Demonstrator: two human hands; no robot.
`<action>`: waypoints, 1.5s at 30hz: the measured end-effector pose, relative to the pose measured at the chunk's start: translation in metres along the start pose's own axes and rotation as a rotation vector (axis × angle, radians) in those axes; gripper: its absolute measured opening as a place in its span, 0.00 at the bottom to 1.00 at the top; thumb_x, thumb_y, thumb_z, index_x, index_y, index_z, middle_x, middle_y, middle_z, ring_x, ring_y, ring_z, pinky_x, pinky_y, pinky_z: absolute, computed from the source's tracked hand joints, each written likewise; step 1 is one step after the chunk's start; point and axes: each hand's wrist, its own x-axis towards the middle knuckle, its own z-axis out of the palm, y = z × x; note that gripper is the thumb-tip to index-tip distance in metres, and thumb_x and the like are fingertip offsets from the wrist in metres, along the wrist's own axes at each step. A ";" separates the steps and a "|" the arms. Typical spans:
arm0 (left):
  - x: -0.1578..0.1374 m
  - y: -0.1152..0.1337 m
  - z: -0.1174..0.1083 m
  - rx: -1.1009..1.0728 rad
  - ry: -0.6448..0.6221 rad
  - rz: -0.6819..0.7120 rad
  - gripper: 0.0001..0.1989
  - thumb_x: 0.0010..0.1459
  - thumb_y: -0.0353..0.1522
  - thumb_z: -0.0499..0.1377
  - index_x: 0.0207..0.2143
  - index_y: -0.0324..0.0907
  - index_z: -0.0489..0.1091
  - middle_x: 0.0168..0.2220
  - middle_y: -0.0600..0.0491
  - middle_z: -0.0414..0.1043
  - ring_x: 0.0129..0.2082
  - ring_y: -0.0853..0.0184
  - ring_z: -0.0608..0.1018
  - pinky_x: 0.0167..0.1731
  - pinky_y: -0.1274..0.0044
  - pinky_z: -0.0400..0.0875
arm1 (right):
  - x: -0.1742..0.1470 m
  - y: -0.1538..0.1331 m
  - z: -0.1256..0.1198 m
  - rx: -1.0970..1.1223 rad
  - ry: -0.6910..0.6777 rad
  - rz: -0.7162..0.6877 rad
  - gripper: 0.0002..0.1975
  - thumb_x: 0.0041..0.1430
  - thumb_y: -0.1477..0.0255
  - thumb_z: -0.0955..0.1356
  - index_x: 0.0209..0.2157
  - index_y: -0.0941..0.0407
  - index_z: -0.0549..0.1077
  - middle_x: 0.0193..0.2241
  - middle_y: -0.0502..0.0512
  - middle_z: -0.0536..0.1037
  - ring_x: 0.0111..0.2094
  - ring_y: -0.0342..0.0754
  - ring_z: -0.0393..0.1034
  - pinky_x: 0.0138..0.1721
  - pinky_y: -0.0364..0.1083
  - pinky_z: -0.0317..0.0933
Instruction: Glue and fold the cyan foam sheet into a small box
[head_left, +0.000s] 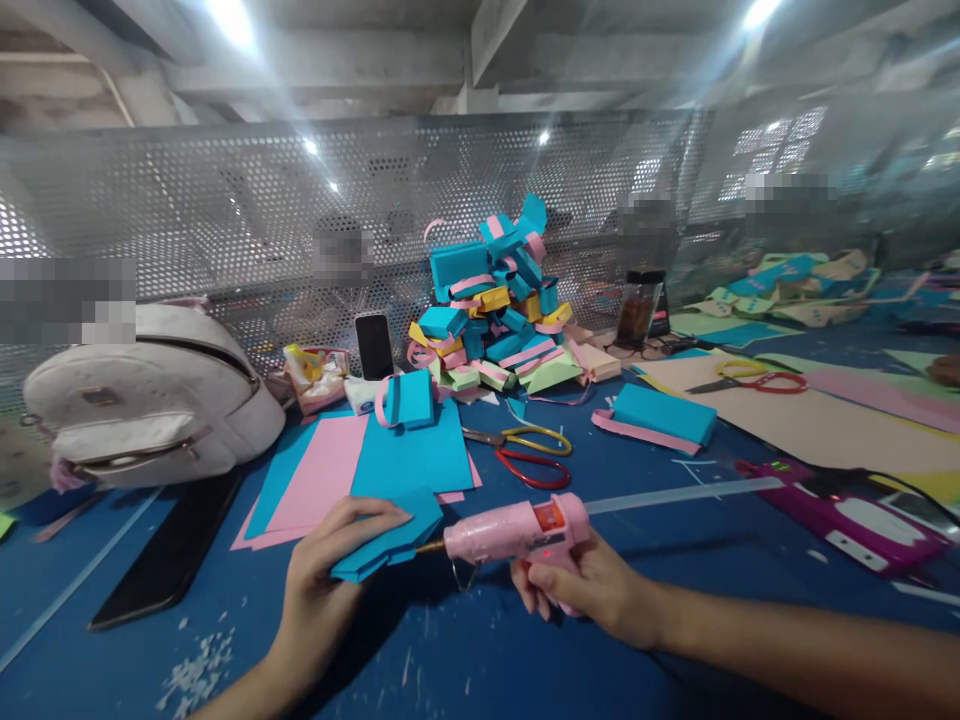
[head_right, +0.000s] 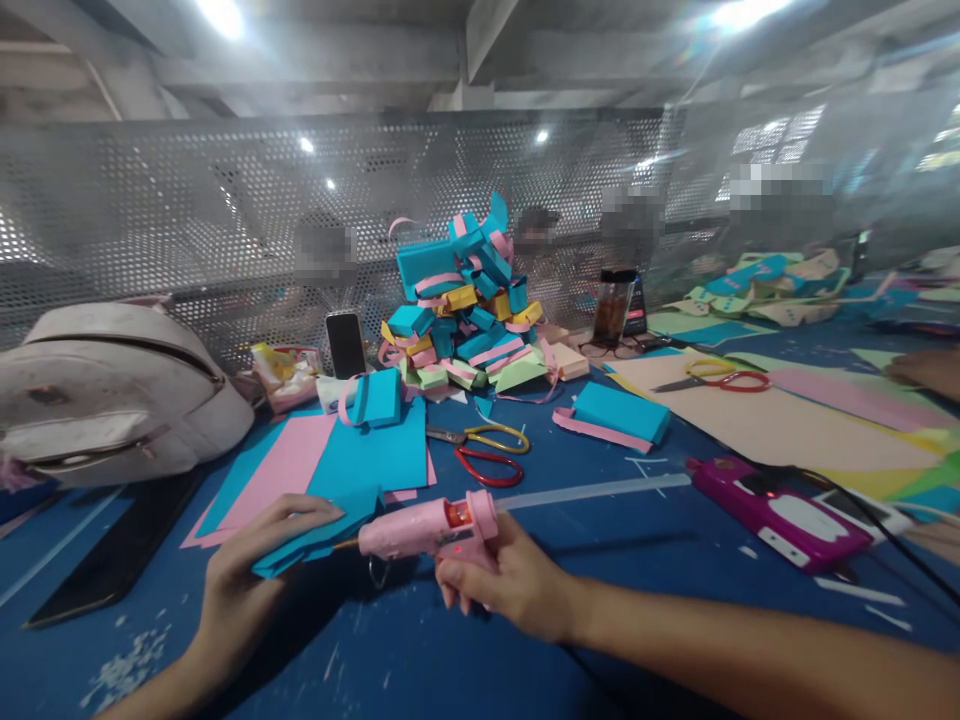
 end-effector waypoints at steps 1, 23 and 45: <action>0.000 0.001 0.000 0.001 0.000 -0.001 0.12 0.58 0.29 0.59 0.43 0.50 0.76 0.39 0.51 0.75 0.39 0.62 0.78 0.37 0.74 0.72 | 0.000 0.000 0.000 0.002 -0.002 -0.004 0.23 0.56 0.52 0.66 0.28 0.60 0.69 0.22 0.52 0.71 0.20 0.39 0.63 0.19 0.38 0.54; -0.002 -0.004 -0.001 -0.026 -0.022 -0.002 0.14 0.60 0.27 0.58 0.45 0.51 0.74 0.41 0.51 0.74 0.41 0.63 0.77 0.40 0.75 0.70 | 0.001 -0.006 0.001 -0.025 0.032 -0.065 0.22 0.58 0.54 0.66 0.24 0.59 0.69 0.18 0.49 0.67 0.17 0.37 0.56 0.16 0.38 0.50; -0.001 -0.004 -0.003 -0.036 0.004 0.016 0.15 0.59 0.24 0.58 0.45 0.51 0.74 0.40 0.53 0.74 0.40 0.66 0.77 0.40 0.77 0.69 | -0.005 0.000 -0.005 -0.300 0.102 -0.045 0.22 0.60 0.55 0.63 0.23 0.58 0.67 0.18 0.51 0.68 0.21 0.42 0.63 0.24 0.42 0.60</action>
